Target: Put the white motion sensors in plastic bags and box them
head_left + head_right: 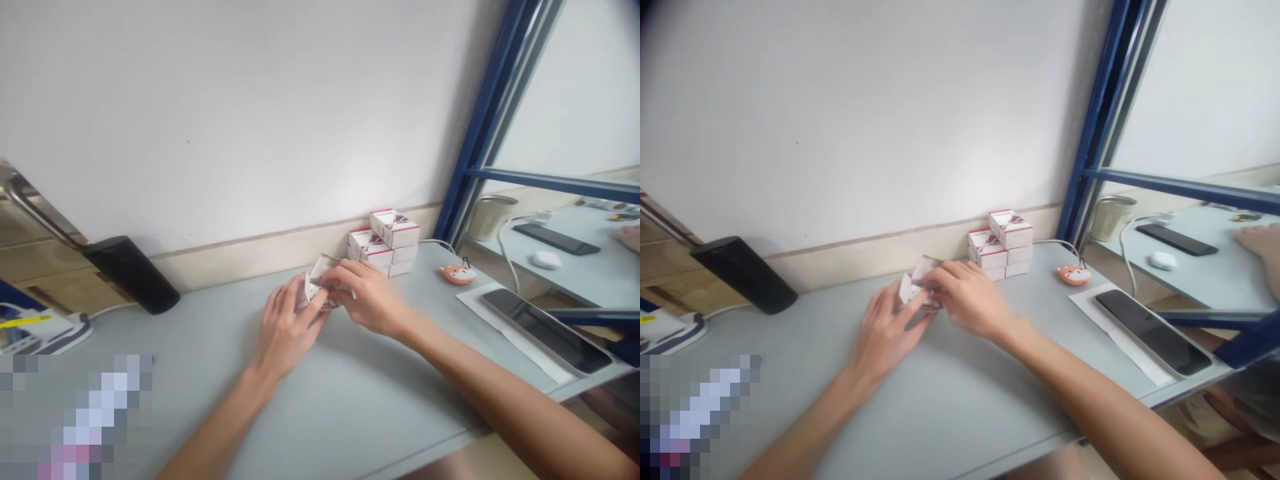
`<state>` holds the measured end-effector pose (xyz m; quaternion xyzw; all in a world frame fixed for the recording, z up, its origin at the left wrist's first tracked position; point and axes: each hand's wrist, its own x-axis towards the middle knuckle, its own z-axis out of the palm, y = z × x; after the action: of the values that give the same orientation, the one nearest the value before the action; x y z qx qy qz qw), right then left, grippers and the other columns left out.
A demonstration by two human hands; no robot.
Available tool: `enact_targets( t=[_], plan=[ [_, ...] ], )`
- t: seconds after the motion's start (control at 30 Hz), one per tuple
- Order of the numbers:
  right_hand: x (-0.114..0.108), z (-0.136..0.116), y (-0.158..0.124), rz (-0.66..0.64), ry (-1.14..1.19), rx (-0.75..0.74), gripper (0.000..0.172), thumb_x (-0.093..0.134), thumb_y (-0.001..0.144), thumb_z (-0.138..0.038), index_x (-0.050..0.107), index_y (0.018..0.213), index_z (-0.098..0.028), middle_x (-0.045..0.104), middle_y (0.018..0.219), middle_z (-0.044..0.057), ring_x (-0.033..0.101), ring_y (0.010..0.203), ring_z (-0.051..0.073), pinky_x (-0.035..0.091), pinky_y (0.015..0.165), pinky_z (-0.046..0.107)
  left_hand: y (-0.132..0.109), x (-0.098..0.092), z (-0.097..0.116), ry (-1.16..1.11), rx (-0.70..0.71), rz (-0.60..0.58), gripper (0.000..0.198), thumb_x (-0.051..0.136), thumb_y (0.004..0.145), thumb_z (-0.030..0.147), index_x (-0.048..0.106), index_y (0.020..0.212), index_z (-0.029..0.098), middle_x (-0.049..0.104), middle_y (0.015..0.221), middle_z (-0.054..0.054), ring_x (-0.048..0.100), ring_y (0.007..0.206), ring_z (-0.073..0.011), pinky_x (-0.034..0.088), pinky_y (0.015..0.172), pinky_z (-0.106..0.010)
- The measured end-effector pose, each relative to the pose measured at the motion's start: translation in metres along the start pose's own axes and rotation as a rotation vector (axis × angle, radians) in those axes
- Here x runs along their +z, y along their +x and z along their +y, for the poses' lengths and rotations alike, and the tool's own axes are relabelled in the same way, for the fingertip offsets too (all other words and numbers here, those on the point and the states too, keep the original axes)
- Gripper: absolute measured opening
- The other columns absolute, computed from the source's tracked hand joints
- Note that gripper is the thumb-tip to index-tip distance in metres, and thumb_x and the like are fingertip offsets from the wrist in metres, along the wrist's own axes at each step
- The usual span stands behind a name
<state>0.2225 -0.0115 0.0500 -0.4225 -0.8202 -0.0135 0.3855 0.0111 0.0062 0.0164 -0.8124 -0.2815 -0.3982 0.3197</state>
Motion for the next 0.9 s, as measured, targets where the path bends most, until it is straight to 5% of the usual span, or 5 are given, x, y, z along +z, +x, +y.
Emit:
enact_targets(
  t=[0.13, 0.3, 0.43, 0.7, 0.9],
  plan=[
    [0.005, -0.002, 0.000, 0.064, 0.020, 0.006, 0.022, 0.057, 0.097, -0.007, 0.064, 0.111, -0.023, 0.074, 0.105, 0.005, 0.068, 0.097, 0.022, 0.046, 0.084, 0.036, -0.005, 0.006, 0.002, -0.016, -0.073, 0.017, 0.045, 0.082, 0.086, 0.025, 0.067, 0.128, 0.028, 0.064, 0.133, -0.018, 0.071, 0.112, -0.0321, 0.058, 0.097, -0.046],
    [0.001, 0.000, 0.002, 0.319, 0.197, 0.086, 0.017, 0.057, 0.103, -0.022, 0.059, 0.120, -0.024, 0.068, 0.110, 0.008, 0.064, 0.099, 0.022, 0.052, 0.086, 0.038, -0.007, 0.010, 0.008, -0.293, -0.477, 0.082, 0.067, 0.088, 0.081, 0.032, 0.056, 0.139, 0.030, 0.064, 0.130, -0.013, 0.072, 0.110, -0.0290, 0.062, 0.087, -0.040],
    [-0.001, -0.001, 0.001, 0.192, 0.367, 0.061, 0.009, 0.057, 0.105, -0.030, 0.061, 0.111, -0.024, 0.066, 0.113, 0.007, 0.065, 0.102, 0.020, 0.055, 0.090, 0.036, -0.009, 0.016, 0.013, -0.593, -0.686, 0.159, 0.092, 0.091, 0.077, 0.033, 0.037, 0.152, 0.030, 0.060, 0.134, -0.012, 0.071, 0.113, -0.0253, 0.062, 0.091, -0.040],
    [0.014, -0.004, -0.006, 0.076, 0.478, 0.139, 0.019, 0.061, 0.102, -0.039, 0.057, 0.115, -0.026, 0.070, 0.113, 0.005, 0.069, 0.101, 0.022, 0.058, 0.095, 0.041, -0.012, 0.017, 0.014, -0.477, -0.385, 0.135, 0.089, 0.086, 0.082, 0.023, 0.034, 0.155, 0.030, 0.034, 0.159, -0.022, 0.054, 0.142, -0.0337, 0.061, 0.099, -0.050],
    [0.017, -0.007, -0.007, 0.100, 0.473, 0.179, 0.071, 0.068, 0.098, -0.039, 0.030, 0.157, -0.033, 0.070, 0.128, 0.008, 0.070, 0.110, 0.025, 0.060, 0.093, 0.044, -0.010, 0.015, 0.011, -0.465, -0.337, 0.237, 0.097, 0.090, 0.076, 0.017, 0.034, 0.154, 0.031, 0.041, 0.156, -0.020, 0.050, 0.145, -0.0340, 0.059, 0.104, -0.053]
  ],
)
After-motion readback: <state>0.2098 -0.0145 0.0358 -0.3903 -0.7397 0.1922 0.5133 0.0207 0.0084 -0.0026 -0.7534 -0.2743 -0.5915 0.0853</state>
